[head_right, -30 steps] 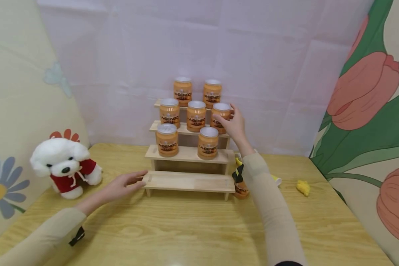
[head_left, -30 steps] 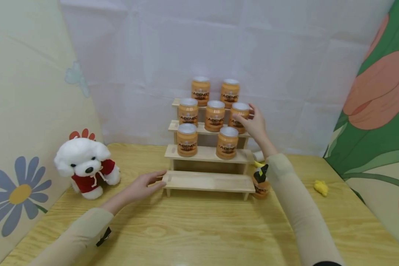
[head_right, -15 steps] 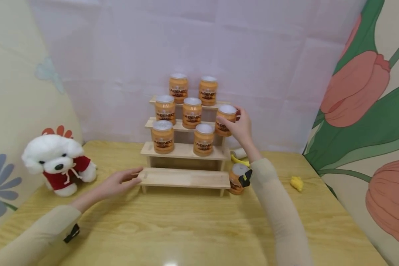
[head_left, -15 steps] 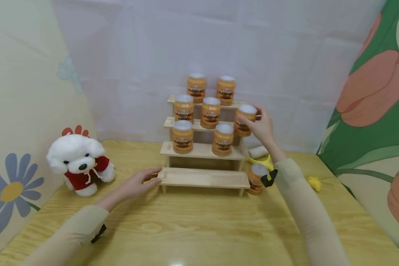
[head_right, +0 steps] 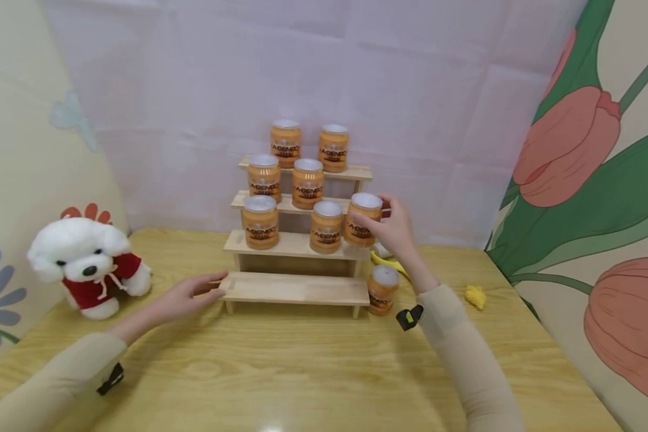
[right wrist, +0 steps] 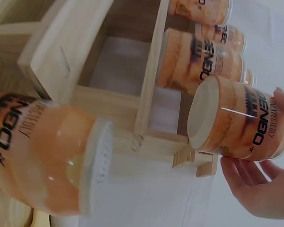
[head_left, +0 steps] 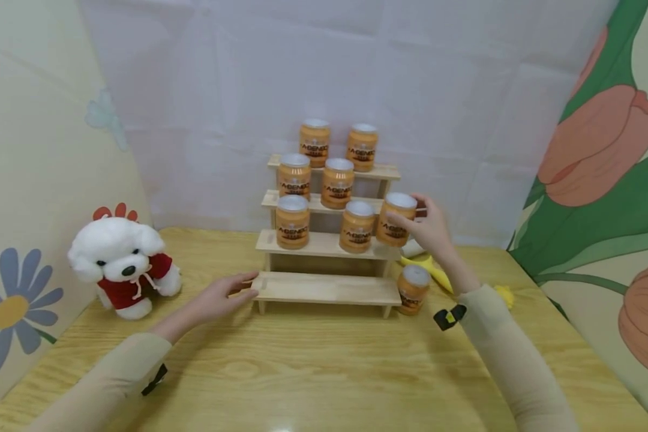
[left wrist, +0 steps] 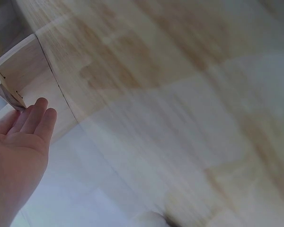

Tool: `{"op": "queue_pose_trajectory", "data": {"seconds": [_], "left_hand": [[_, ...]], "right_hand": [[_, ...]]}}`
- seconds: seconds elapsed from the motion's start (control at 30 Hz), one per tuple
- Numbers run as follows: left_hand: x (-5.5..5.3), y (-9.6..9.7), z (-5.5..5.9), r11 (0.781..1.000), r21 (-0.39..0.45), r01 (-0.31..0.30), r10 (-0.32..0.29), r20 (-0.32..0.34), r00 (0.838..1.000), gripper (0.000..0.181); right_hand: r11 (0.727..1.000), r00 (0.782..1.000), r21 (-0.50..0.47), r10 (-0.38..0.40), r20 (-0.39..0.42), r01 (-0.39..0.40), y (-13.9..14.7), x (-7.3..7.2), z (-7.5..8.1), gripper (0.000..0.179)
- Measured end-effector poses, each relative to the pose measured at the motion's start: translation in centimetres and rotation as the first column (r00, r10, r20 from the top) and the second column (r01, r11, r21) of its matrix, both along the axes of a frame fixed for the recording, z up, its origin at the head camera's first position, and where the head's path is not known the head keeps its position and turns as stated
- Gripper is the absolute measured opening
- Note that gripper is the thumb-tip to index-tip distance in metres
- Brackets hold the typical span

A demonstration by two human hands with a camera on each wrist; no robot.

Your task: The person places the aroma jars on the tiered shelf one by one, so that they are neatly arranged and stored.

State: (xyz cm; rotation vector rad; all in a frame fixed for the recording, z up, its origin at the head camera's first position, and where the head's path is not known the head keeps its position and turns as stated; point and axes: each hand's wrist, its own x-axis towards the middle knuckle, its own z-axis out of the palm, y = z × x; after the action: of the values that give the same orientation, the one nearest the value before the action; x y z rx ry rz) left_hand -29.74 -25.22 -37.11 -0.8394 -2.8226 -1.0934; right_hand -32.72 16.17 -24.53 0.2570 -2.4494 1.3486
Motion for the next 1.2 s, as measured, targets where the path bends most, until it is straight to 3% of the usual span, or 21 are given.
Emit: {"op": "queue_pose_trajectory", "data": {"seconds": [0.23,0.57,0.87,1.2], "left_hand": [[0.1,0.0,0.1,1.000,-0.006,-0.003,0.003,0.002,1.000,0.059],[-0.1,0.0,0.0,1.000,-0.011,0.002,-0.002,-0.005,1.000,0.058],[-0.2,0.0,-0.1,1.000,-0.006,0.006,-0.006,0.006,1.000,0.059],[0.0,-0.1,0.0,1.000,-0.006,0.006,-0.006,-0.001,1.000,0.057]], "right_hand": [[0.998,0.997,0.000,0.067,0.039,-0.067,-1.4,1.9,-1.0,0.071],[0.981,0.981,-0.051,0.187,0.040,-0.185,-4.3,3.4,-2.4,0.065],[0.974,0.968,-0.017,0.226,0.111,-0.225,-7.5,3.7,-4.3,0.068],[0.949,0.947,-0.011,0.315,0.062,-0.315,-10.5,3.8,-5.4,0.065]]}}
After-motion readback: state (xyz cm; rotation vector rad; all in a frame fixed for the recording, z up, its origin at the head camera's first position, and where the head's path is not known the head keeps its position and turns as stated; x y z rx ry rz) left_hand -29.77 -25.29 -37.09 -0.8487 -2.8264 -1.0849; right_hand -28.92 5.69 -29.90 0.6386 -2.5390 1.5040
